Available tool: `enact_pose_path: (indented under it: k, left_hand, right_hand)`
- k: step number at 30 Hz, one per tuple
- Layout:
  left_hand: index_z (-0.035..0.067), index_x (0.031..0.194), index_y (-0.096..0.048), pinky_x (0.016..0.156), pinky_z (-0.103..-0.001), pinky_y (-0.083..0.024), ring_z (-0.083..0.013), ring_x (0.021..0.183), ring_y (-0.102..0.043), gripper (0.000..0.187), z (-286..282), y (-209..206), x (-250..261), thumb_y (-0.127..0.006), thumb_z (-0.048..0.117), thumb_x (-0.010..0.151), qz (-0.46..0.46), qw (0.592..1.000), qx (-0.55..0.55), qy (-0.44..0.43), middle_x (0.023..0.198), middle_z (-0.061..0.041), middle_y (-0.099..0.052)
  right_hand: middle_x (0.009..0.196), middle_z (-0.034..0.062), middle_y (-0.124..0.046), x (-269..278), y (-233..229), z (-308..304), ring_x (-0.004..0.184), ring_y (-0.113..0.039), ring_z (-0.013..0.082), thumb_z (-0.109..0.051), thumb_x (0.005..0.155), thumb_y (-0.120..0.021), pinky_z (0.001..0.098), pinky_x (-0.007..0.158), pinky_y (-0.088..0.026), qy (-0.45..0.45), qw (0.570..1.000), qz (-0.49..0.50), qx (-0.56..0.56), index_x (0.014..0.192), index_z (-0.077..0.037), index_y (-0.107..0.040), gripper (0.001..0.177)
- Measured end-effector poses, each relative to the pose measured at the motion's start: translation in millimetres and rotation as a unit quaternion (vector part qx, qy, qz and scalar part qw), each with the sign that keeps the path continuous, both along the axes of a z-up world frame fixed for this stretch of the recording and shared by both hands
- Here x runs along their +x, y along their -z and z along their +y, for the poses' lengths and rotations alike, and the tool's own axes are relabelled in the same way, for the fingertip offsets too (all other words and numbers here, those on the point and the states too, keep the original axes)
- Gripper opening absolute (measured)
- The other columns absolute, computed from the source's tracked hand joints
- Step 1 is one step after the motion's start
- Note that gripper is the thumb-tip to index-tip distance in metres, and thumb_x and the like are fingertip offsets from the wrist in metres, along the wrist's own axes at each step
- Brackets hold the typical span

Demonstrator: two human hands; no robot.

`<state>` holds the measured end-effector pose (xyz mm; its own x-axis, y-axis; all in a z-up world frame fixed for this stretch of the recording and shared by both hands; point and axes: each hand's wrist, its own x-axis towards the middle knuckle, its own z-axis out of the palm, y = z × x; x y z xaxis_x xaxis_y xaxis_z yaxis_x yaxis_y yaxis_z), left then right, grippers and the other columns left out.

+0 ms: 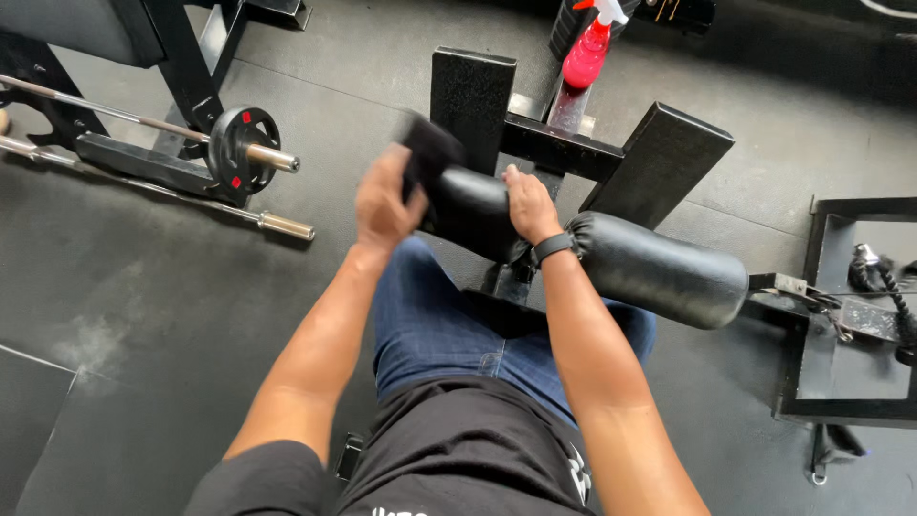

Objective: The person wipes the padded rollers and the metal components of a gym machine using a black cloth.

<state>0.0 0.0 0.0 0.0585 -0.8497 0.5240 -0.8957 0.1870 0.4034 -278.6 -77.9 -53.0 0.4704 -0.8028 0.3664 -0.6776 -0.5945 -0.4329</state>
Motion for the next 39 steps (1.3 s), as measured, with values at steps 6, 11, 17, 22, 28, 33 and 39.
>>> enact_pose_path:
  k: [6,11,17,22,28,33,39]
  left_hand:
    - [0.012,0.175,-0.062,0.14,-0.058,-0.038,-0.0441,0.156,-0.065,0.076,21.9,21.0,-71.4,-0.083,0.041,0.108,-0.019,0.99,-0.086,-0.106,0.162,-0.019,-0.073]
    - [0.016,0.169,-0.065,0.116,-0.063,-0.056,-0.0447,0.123,-0.075,0.098,-19.6,-0.6,-46.7,-0.092,0.052,0.083,-0.092,0.99,-0.035,0.098,0.134,-0.02,-0.076]
    - [0.03,0.161,-0.058,0.091,-0.06,-0.071,-0.0405,0.11,-0.087,0.07,-95.1,-19.3,-21.0,-0.079,0.049,0.097,0.043,0.961,0.26,-0.08,0.124,-0.01,-0.08]
    - [0.019,0.163,-0.058,0.089,-0.069,-0.069,-0.0534,0.105,-0.085,0.076,-39.7,12.2,-88.1,-0.086,0.036,0.094,0.002,0.981,0.193,0.021,0.123,-0.018,-0.073]
    - [0.025,0.173,-0.064,0.106,-0.05,-0.067,-0.0365,0.126,-0.082,0.083,14.8,23.6,-118.9,-0.092,0.028,0.095,0.103,0.984,0.085,0.121,0.144,-0.009,-0.078]
    - [0.037,0.168,-0.063,0.116,-0.055,-0.065,-0.0357,0.142,-0.078,0.083,1.7,-13.2,-204.5,-0.086,0.042,0.089,0.131,0.961,0.142,0.199,0.157,-0.003,-0.078]
    - [0.018,0.15,-0.065,0.1,-0.053,-0.061,-0.0309,0.103,-0.077,0.098,23.3,-21.8,-360.5,-0.095,0.044,0.06,-0.075,0.965,-0.038,0.25,0.104,-0.007,-0.075]
  right_hand:
    - [0.132,0.0133,-0.08,8.3,-10.7,22.8,0.132,-0.072,0.0405,-0.047,0.135,-0.043,0.0532,0.117,-0.053,0.116,0.977,-0.118,0.133,0.141,-0.016,-0.082,0.05]
    - [0.144,0.0239,-0.075,-0.9,-7.4,45.8,0.14,-0.07,0.0434,-0.024,0.13,-0.05,0.0506,0.12,-0.057,0.107,0.992,-0.071,-0.012,0.155,-0.003,-0.071,0.039]
    - [0.179,0.0371,-0.054,-34.7,-16.5,147.5,0.162,-0.056,0.0526,-0.028,0.124,-0.07,0.058,0.134,-0.051,0.098,0.987,-0.103,0.081,0.173,0.003,-0.06,0.06]
    - [0.152,-0.0013,-0.085,-108.6,-24.8,222.9,0.143,-0.078,0.0213,-0.045,0.115,-0.079,0.0389,0.122,-0.062,0.178,0.923,-0.203,0.273,0.156,-0.037,-0.083,0.042]
    - [0.11,0.002,-0.087,-244.4,-53.5,215.4,0.106,-0.081,0.0275,-0.016,0.129,-0.076,0.042,0.105,-0.063,0.395,0.89,-0.219,-0.062,0.12,-0.017,-0.088,0.015]
    - [0.148,0.0068,-0.081,-340.9,-21.8,143.7,0.14,-0.073,0.0345,-0.069,0.128,-0.076,0.05,0.12,-0.058,0.554,0.796,-0.242,0.0,0.156,-0.028,-0.076,0.049]
    - [0.159,0.0408,-0.065,-277.1,-6.0,171.2,0.158,-0.054,0.0566,-0.065,0.134,-0.033,0.0685,0.138,-0.035,0.524,0.748,-0.36,0.192,0.162,0.008,-0.069,0.085]
